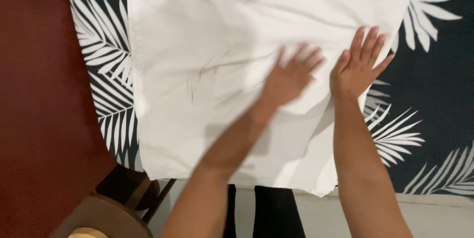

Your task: The person unfolds a white bed sheet on a bed with a black and white leaf-patterned cover. They smooth the sheet, then fold it multiple times into a compact rectangular bundle.

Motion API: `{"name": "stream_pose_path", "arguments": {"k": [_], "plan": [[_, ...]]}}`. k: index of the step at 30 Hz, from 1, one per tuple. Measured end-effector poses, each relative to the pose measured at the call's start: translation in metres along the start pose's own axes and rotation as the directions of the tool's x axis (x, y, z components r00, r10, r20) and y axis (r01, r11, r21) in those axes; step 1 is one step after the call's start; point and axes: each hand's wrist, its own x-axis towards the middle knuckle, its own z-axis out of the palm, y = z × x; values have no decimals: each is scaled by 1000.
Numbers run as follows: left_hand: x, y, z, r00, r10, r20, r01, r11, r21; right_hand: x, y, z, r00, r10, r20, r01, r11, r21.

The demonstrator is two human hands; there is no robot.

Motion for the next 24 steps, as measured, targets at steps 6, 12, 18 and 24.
{"name": "stream_pose_path", "arguments": {"k": [6,12,18,24], "plan": [[4,-223,-116,875,-484,-14,458,819,346,-4,3,9,992,-47,-115,51,998,27],[66,-244,-150,754,-649,-106,629,666,401,16,11,10,969,-53,-243,64,997,37],[176,-201,-134,747,-661,74,627,737,252,165,13,-24,904,-153,-399,243,952,185],[232,-224,-135,615,-785,78,745,610,269,303,-9,-49,853,-398,-337,419,908,-11]]}}
